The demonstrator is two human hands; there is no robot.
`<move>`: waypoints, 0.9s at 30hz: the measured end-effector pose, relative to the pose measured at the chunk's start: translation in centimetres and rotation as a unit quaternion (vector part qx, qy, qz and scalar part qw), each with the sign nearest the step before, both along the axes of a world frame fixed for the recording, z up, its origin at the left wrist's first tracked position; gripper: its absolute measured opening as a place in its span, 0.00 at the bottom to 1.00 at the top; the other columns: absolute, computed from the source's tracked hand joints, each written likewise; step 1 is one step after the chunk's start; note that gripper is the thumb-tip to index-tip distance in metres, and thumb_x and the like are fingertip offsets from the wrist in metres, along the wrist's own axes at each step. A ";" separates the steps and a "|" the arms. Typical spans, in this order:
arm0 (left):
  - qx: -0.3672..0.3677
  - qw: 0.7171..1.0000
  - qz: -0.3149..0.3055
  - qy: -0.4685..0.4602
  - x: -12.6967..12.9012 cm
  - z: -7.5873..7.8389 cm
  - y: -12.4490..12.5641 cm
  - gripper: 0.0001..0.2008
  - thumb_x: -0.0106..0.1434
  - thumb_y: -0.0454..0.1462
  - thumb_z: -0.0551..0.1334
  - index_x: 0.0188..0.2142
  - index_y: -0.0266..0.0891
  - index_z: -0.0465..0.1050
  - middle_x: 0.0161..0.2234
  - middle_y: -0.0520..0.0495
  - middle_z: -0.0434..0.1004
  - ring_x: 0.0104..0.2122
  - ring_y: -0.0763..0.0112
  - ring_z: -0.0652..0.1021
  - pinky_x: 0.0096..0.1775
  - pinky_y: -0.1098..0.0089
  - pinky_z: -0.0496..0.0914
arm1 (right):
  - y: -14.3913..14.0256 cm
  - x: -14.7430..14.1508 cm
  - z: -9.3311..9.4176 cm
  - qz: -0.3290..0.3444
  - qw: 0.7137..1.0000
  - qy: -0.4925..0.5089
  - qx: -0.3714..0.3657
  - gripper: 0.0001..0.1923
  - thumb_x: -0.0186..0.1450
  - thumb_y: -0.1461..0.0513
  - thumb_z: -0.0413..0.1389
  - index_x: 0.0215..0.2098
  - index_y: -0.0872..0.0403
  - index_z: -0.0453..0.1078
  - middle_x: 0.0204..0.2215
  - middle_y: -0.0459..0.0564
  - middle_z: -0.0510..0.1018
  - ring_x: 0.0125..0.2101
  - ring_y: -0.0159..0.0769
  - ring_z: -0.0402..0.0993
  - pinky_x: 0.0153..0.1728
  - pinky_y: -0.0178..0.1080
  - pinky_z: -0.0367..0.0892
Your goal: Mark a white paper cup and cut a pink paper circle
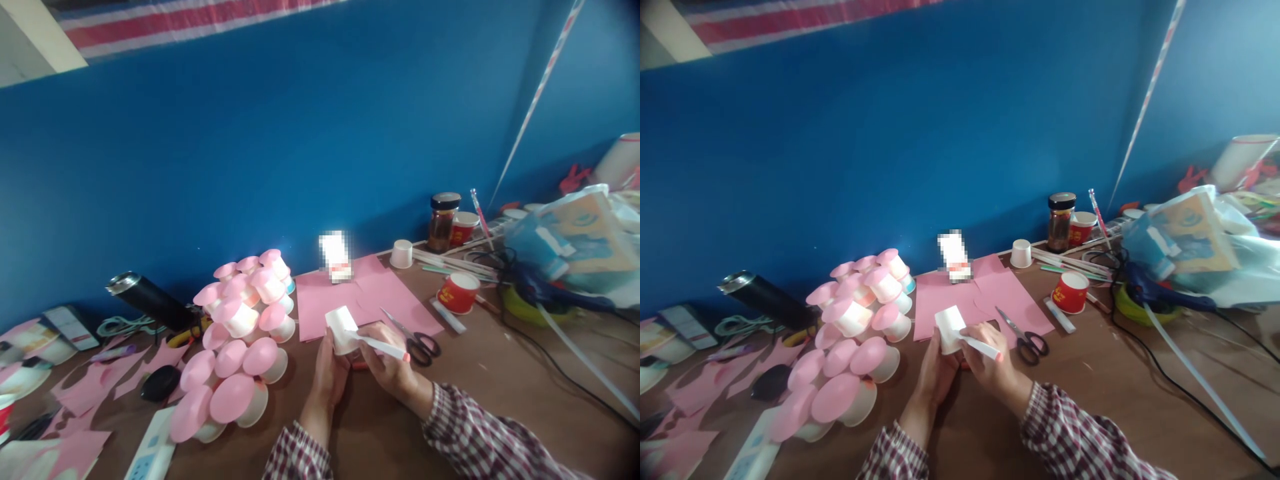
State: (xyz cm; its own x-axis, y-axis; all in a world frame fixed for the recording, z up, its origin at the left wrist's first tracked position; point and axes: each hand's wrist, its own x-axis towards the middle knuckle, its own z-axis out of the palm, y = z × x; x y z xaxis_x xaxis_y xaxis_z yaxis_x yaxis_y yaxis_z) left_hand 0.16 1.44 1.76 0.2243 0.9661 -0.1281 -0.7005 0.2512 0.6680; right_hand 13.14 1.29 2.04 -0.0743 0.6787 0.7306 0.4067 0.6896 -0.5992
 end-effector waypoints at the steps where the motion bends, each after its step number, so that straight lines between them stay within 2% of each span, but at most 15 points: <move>1: 0.003 1.000 0.004 0.002 0.0 0.0 0.0 0.25 0.62 0.52 0.54 0.43 0.31 0.72 0.44 0.35 0.75 0.48 0.53 0.73 0.48 0.57 0.65 | 0.0 0.0 0.0 0.000 1.000 -0.003 0.001 0.07 0.63 0.68 0.53 0.40 0.54 0.67 0.31 0.51 0.74 0.31 0.37 0.70 0.33 0.40 0.67; 12: 0.013 1.000 0.017 0.009 0.2 0.1 -0.2 0.24 0.63 0.50 0.54 0.48 0.32 0.70 0.45 0.36 0.75 0.48 0.54 0.73 0.48 0.58 0.65 | 0.0 0.0 0.3 -0.017 0.999 -0.025 -0.014 0.05 0.65 0.65 0.51 0.39 0.54 0.67 0.29 0.50 0.74 0.30 0.38 0.71 0.31 0.40 0.67; 18: -0.011 1.000 0.021 0.001 0.1 0.1 -0.2 0.24 0.62 0.50 0.56 0.46 0.32 0.71 0.44 0.37 0.75 0.47 0.54 0.73 0.48 0.58 0.65 | 0.0 -0.1 0.5 -0.015 0.999 -0.032 -0.023 0.05 0.65 0.65 0.50 0.38 0.54 0.67 0.28 0.50 0.74 0.29 0.38 0.71 0.31 0.41 0.67; 24: -0.006 0.999 0.051 0.008 0.2 -0.1 -0.3 0.18 0.62 0.47 0.57 0.41 0.33 0.72 0.39 0.41 0.76 0.42 0.60 0.75 0.49 0.60 0.65 | 0.0 -0.1 0.4 -0.017 0.999 -0.032 -0.013 0.05 0.65 0.66 0.51 0.38 0.54 0.67 0.30 0.51 0.75 0.30 0.38 0.72 0.33 0.41 0.68; 27: -0.004 0.998 0.057 0.008 0.2 -0.2 -0.2 0.17 0.62 0.46 0.58 0.40 0.34 0.72 0.40 0.41 0.76 0.42 0.61 0.75 0.49 0.61 0.65 | 0.1 -0.1 0.3 -0.025 0.999 -0.028 -0.010 0.05 0.65 0.65 0.50 0.38 0.54 0.67 0.30 0.51 0.75 0.31 0.38 0.72 0.33 0.41 0.68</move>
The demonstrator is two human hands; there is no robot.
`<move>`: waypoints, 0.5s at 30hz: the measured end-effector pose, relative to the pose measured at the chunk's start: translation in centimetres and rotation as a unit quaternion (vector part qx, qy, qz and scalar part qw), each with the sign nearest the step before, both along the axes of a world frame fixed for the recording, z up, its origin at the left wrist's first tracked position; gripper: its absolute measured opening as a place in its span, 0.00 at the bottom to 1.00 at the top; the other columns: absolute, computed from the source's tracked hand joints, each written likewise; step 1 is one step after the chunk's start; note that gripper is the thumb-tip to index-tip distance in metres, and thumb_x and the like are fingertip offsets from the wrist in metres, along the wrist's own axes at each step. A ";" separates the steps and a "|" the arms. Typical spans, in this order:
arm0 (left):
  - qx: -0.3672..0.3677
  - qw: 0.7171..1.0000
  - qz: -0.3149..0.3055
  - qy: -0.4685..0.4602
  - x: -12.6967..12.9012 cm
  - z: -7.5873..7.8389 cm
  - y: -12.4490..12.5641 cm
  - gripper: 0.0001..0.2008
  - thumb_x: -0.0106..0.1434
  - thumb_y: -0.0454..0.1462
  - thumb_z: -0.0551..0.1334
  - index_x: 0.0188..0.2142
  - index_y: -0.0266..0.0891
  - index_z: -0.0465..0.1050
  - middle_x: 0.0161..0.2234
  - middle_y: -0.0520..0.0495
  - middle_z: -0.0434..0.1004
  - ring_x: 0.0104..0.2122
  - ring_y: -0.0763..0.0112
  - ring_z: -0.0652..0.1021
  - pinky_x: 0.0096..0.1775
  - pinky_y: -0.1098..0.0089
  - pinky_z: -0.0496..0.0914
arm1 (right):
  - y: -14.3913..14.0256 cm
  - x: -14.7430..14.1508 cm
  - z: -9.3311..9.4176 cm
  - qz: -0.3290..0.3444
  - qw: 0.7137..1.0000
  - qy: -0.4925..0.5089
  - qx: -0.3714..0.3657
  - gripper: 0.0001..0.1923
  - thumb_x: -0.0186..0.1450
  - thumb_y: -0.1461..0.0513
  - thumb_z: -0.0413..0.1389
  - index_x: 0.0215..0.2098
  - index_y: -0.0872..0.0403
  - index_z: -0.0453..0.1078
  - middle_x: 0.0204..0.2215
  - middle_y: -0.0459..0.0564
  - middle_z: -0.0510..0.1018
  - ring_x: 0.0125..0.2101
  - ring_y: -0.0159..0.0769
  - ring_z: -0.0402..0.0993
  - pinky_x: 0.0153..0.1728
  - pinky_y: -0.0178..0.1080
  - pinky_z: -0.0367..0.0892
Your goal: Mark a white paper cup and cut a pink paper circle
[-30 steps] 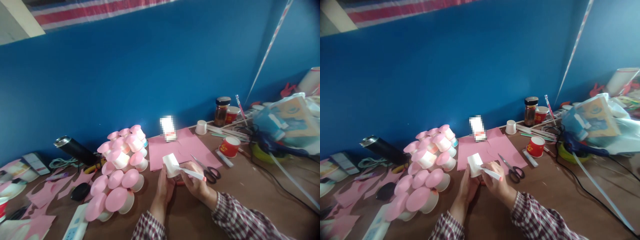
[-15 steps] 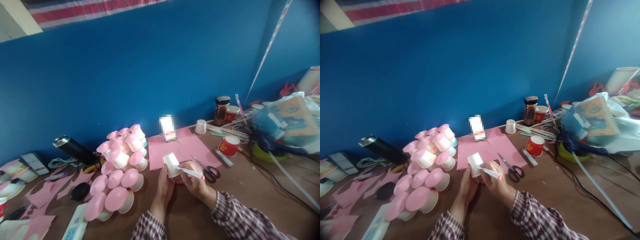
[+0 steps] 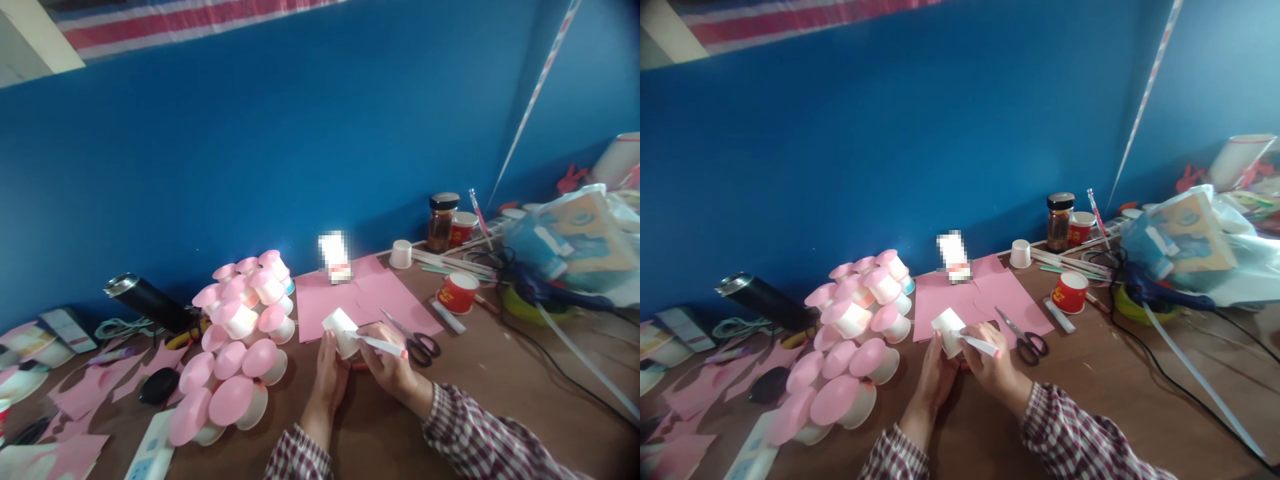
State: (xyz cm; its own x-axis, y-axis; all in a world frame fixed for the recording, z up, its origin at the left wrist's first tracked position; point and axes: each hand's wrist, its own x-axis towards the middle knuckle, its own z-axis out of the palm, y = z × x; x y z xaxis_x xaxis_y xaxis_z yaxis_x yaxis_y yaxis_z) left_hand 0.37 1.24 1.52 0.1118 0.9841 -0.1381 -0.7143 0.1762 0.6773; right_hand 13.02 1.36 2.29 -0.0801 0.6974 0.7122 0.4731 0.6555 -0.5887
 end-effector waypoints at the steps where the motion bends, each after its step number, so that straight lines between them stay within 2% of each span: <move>1: 0.001 1.000 0.001 0.002 0.0 0.0 0.0 0.18 0.61 0.47 0.59 0.41 0.34 0.72 0.41 0.40 0.76 0.43 0.61 0.75 0.49 0.61 0.65 | 0.0 0.0 0.0 -0.005 1.000 0.000 -0.002 0.05 0.65 0.65 0.50 0.38 0.54 0.67 0.30 0.51 0.75 0.31 0.38 0.72 0.33 0.41 0.68; 7: 0.014 1.000 -0.007 0.007 0.0 0.4 -0.1 0.20 0.62 0.48 0.58 0.43 0.34 0.72 0.42 0.39 0.76 0.44 0.57 0.75 0.47 0.59 0.66 | 0.2 0.2 0.0 -0.026 0.999 -0.001 -0.032 0.05 0.65 0.63 0.50 0.35 0.54 0.68 0.28 0.50 0.74 0.29 0.37 0.71 0.31 0.40 0.67; 15: 0.010 1.000 -0.009 0.001 -0.1 0.4 -0.2 0.20 0.63 0.48 0.56 0.44 0.33 0.72 0.44 0.38 0.76 0.45 0.57 0.75 0.49 0.59 0.66 | 0.4 0.4 0.0 -0.039 0.999 -0.001 -0.024 0.05 0.65 0.64 0.50 0.37 0.53 0.68 0.29 0.49 0.74 0.31 0.37 0.72 0.33 0.39 0.67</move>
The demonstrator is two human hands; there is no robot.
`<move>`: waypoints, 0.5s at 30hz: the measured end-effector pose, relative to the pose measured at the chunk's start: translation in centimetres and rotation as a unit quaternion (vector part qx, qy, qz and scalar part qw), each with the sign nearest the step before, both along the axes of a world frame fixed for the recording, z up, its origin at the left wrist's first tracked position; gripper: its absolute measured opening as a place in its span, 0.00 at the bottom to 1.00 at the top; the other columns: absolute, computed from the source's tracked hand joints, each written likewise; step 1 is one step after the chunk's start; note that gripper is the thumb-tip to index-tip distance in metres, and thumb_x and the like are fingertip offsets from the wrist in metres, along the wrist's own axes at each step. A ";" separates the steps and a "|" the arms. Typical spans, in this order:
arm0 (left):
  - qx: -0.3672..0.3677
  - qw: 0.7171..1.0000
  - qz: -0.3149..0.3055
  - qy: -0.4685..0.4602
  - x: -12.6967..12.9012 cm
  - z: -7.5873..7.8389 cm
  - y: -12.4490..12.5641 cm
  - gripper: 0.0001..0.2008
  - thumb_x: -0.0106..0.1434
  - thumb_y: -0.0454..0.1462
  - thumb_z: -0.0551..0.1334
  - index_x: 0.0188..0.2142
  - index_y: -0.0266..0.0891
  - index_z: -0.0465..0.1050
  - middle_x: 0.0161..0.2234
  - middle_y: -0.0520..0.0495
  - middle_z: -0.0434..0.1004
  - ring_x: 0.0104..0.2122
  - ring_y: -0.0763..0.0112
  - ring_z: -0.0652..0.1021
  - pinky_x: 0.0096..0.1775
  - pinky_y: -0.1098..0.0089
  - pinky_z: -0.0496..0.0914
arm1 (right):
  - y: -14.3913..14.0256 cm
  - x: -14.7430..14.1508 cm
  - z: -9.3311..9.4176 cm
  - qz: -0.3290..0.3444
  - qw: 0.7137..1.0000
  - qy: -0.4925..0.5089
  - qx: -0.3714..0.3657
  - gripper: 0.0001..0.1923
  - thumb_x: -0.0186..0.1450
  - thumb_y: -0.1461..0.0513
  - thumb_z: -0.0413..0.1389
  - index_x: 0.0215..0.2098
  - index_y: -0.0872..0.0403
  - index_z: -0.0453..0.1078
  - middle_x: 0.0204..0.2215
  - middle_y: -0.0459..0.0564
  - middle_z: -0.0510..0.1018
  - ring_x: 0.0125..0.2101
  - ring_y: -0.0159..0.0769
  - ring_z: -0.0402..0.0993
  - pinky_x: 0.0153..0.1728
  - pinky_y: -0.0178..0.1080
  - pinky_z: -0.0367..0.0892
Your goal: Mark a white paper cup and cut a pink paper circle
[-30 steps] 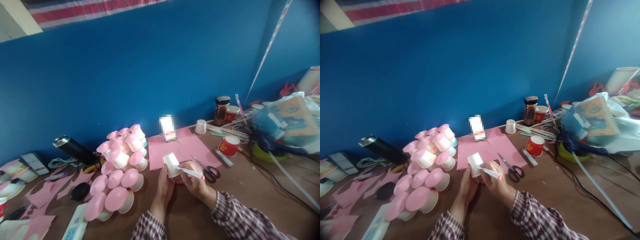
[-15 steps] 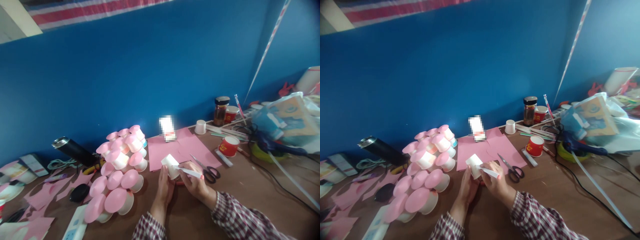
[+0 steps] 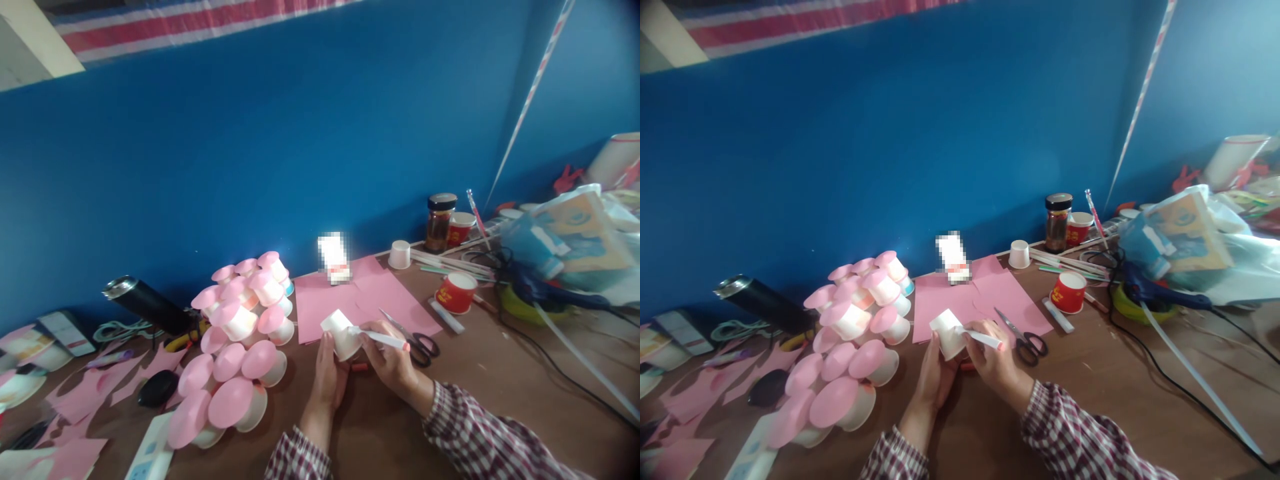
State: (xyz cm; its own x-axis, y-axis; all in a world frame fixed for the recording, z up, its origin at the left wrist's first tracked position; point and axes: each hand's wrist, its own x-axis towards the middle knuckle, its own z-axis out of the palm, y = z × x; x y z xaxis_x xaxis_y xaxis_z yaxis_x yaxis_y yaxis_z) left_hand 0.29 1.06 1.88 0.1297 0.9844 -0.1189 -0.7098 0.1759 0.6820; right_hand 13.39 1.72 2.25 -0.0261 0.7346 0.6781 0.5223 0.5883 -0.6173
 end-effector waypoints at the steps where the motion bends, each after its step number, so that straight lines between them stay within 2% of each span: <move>1: 0.001 1.000 0.000 0.000 0.0 0.0 0.0 0.20 0.63 0.47 0.55 0.44 0.33 0.72 0.44 0.39 0.76 0.45 0.57 0.75 0.48 0.59 0.66 | 0.0 0.0 0.0 -0.002 1.000 -0.002 0.001 0.05 0.65 0.64 0.50 0.37 0.53 0.68 0.29 0.49 0.74 0.31 0.37 0.72 0.33 0.39 0.67; 15: -0.018 0.999 -0.029 0.016 -0.2 -0.4 0.0 0.24 0.64 0.51 0.51 0.45 0.33 0.70 0.42 0.37 0.76 0.45 0.54 0.75 0.44 0.58 0.68 | 0.0 0.0 -0.1 0.000 1.000 -0.004 -0.006 0.06 0.66 0.63 0.49 0.37 0.53 0.68 0.29 0.50 0.74 0.31 0.38 0.72 0.33 0.39 0.68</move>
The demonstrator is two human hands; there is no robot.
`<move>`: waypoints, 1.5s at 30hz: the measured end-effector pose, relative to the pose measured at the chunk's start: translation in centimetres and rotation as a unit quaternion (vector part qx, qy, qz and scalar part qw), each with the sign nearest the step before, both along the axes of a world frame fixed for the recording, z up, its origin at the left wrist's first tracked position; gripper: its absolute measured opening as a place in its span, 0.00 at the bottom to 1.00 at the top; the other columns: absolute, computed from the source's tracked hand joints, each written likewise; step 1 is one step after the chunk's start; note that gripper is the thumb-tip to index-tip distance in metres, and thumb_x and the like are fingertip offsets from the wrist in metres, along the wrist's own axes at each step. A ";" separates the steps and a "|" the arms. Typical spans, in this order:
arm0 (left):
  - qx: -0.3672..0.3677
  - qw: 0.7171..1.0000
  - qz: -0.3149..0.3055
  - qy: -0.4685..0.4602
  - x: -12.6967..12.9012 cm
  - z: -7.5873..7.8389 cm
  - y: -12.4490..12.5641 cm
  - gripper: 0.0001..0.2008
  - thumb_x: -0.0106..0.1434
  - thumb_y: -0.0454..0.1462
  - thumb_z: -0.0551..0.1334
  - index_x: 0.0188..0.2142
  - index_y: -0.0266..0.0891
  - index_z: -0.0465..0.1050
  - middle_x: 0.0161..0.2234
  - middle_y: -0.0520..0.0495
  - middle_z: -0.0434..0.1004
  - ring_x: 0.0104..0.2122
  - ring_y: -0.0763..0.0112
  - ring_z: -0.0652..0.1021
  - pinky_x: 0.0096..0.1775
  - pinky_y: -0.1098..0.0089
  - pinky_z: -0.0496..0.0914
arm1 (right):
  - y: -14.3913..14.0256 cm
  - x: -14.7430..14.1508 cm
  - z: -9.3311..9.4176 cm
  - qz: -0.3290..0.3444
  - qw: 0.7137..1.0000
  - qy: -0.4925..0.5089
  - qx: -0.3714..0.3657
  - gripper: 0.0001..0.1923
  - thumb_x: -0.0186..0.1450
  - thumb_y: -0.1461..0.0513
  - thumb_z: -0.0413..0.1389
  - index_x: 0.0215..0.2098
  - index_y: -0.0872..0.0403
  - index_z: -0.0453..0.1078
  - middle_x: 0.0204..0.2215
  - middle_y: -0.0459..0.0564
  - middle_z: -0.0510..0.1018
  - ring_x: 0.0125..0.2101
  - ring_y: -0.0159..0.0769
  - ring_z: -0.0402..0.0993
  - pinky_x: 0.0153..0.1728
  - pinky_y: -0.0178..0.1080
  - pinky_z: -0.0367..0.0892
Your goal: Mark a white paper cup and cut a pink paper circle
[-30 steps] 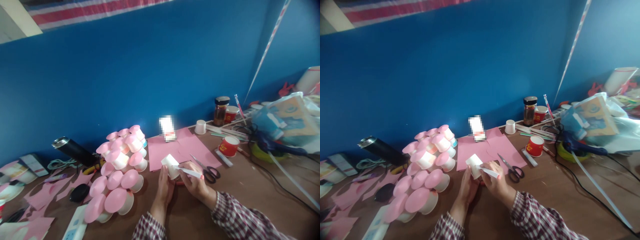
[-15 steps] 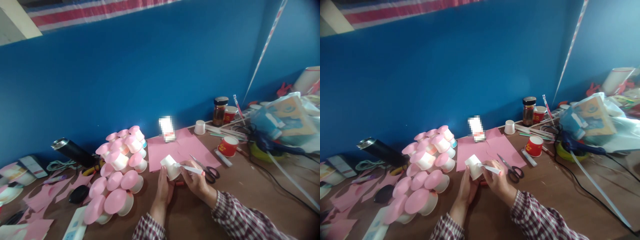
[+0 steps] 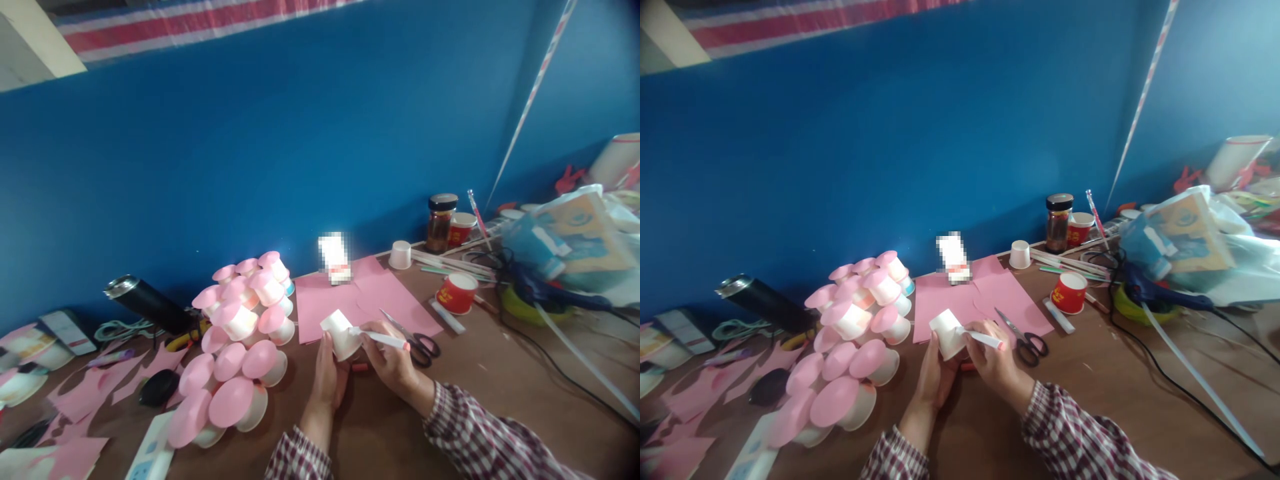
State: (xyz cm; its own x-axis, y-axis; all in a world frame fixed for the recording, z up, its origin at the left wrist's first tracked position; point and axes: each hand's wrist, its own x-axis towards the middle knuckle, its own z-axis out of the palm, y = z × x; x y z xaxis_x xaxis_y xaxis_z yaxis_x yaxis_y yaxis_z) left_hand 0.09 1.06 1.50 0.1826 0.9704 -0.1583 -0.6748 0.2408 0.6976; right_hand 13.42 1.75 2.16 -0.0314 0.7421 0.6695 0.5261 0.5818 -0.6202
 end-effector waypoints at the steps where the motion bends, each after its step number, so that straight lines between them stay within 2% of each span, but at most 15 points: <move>1: 0.002 1.000 -0.002 -0.002 0.0 0.0 0.0 0.24 0.64 0.51 0.51 0.45 0.33 0.70 0.42 0.37 0.76 0.45 0.54 0.75 0.44 0.58 0.68 | 0.0 0.0 0.0 -0.001 1.000 0.001 -0.001 0.06 0.66 0.63 0.49 0.36 0.53 0.68 0.29 0.50 0.74 0.30 0.38 0.72 0.33 0.39 0.68; 11: 0.012 1.000 -0.001 -0.009 0.2 0.5 0.0 0.26 0.62 0.52 0.54 0.44 0.32 0.72 0.41 0.37 0.77 0.45 0.54 0.74 0.47 0.58 0.67 | -0.2 -0.2 -0.1 0.010 1.000 0.010 0.007 0.04 0.65 0.64 0.50 0.36 0.53 0.67 0.29 0.49 0.74 0.30 0.37 0.71 0.33 0.39 0.67; 21: -0.023 1.000 -0.020 0.005 -0.1 -0.7 0.1 0.25 0.63 0.52 0.52 0.45 0.32 0.71 0.42 0.36 0.76 0.45 0.55 0.74 0.44 0.59 0.68 | -0.1 -0.1 0.0 0.006 1.000 0.016 -0.001 0.04 0.66 0.64 0.50 0.36 0.53 0.67 0.30 0.50 0.74 0.32 0.37 0.71 0.34 0.40 0.67; 27: -0.023 0.999 -0.023 0.001 -0.2 -0.8 0.2 0.27 0.62 0.53 0.52 0.47 0.33 0.70 0.42 0.37 0.76 0.45 0.55 0.74 0.43 0.59 0.69 | -0.1 0.0 0.2 0.001 1.000 0.013 0.005 0.04 0.65 0.64 0.50 0.36 0.54 0.67 0.29 0.50 0.74 0.31 0.37 0.71 0.33 0.39 0.67; 34: 0.003 1.000 -0.013 -0.019 -0.2 -0.3 0.4 0.27 0.61 0.54 0.54 0.46 0.34 0.71 0.42 0.39 0.76 0.44 0.57 0.75 0.45 0.60 0.68 | -0.5 -0.2 0.4 0.007 0.997 0.070 -0.017 0.05 0.65 0.64 0.50 0.35 0.55 0.67 0.29 0.51 0.74 0.30 0.38 0.73 0.31 0.39 0.69; 41: -0.005 1.000 -0.009 -0.028 0.0 0.2 0.3 0.30 0.60 0.56 0.53 0.47 0.32 0.71 0.39 0.38 0.77 0.41 0.57 0.76 0.46 0.58 0.67 | -0.5 -0.3 0.1 0.054 0.997 0.040 0.031 0.04 0.63 0.66 0.52 0.38 0.54 0.67 0.29 0.50 0.74 0.30 0.36 0.71 0.32 0.39 0.67; 45: -0.003 1.000 0.002 -0.014 0.0 0.1 0.2 0.31 0.59 0.56 0.54 0.46 0.31 0.71 0.39 0.37 0.77 0.42 0.55 0.76 0.47 0.58 0.66 | -0.4 -0.2 -0.3 0.075 0.996 0.021 0.034 0.07 0.64 0.67 0.52 0.40 0.54 0.67 0.31 0.51 0.74 0.32 0.38 0.71 0.33 0.41 0.67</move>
State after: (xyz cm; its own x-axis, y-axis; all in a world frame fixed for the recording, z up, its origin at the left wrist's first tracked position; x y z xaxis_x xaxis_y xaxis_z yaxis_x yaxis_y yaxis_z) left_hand 0.14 1.30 1.58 0.1826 0.9703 -0.1590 -0.6945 0.2417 0.6777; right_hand 13.21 1.32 1.85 -0.1085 0.6846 0.7208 0.4045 0.6927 -0.5970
